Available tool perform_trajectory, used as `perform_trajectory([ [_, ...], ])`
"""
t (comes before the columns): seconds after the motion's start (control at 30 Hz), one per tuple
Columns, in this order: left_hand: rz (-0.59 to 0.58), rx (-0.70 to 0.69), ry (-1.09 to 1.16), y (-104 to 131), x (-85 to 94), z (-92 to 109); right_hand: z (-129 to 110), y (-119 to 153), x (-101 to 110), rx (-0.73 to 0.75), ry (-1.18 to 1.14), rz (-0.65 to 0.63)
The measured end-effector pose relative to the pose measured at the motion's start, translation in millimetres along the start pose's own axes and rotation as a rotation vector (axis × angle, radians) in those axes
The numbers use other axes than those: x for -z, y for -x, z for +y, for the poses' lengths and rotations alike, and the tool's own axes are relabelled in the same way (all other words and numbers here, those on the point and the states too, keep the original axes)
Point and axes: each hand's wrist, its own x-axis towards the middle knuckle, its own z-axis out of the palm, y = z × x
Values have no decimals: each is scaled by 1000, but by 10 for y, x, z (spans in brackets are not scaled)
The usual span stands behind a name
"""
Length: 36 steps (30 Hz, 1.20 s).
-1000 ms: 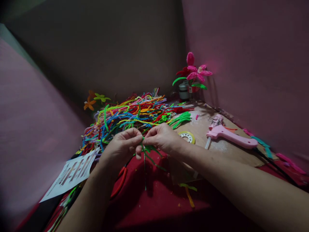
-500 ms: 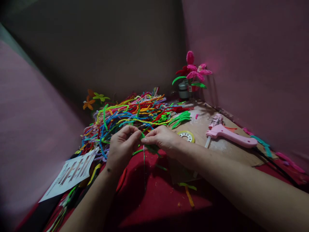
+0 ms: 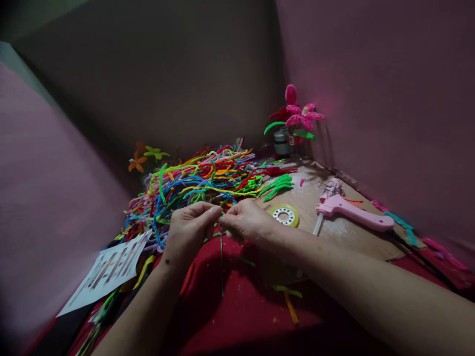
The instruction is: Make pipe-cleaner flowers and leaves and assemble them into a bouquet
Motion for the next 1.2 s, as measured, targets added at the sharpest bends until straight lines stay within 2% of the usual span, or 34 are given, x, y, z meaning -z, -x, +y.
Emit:
perform_trajectory([
  [0.07,118,-123,-141,24,-30,-6,11,3,-27,-62,-20,9],
  [0.13,143,-149,-164,32,-40,-2,13,10,-49,-89,-24,21],
  [0.3,-33,137,174,-30,15,25,-7,30,-49,-14,56,30],
  [0.47,-45,165,183,-64,32,-1,6,27,-41,-22,9,4],
  [0.53,-23,126,124,-44,6,-21,29,16,-49,-49,32,36],
  [0.6,56,-6,-36,-19,-22,-32,57,2,-52,-76,61,60],
  [0.67,125,-149,-214,-8,-30,-30,79,-10,-39,-94,59,31],
  [0.7,126,-177,-258,-11,-23,-24,84,-13,-27,-100,44,-7],
  [0.73,102,-162,-256,-20,-10,-16,86,-13,-11,-98,24,-56],
  [0.8,6,-34,-154,-48,29,4,76,-9,24,-45,-15,-122],
  [0.87,-77,96,-22,-75,67,22,59,0,54,35,-39,-110],
  [0.93,-122,161,56,-90,86,33,49,5,72,91,-28,-54],
  [1.07,-163,164,92,-81,72,39,71,-2,70,53,-20,-19],
  [1.2,-174,151,96,-62,37,35,97,-20,47,-46,-121,0],
])
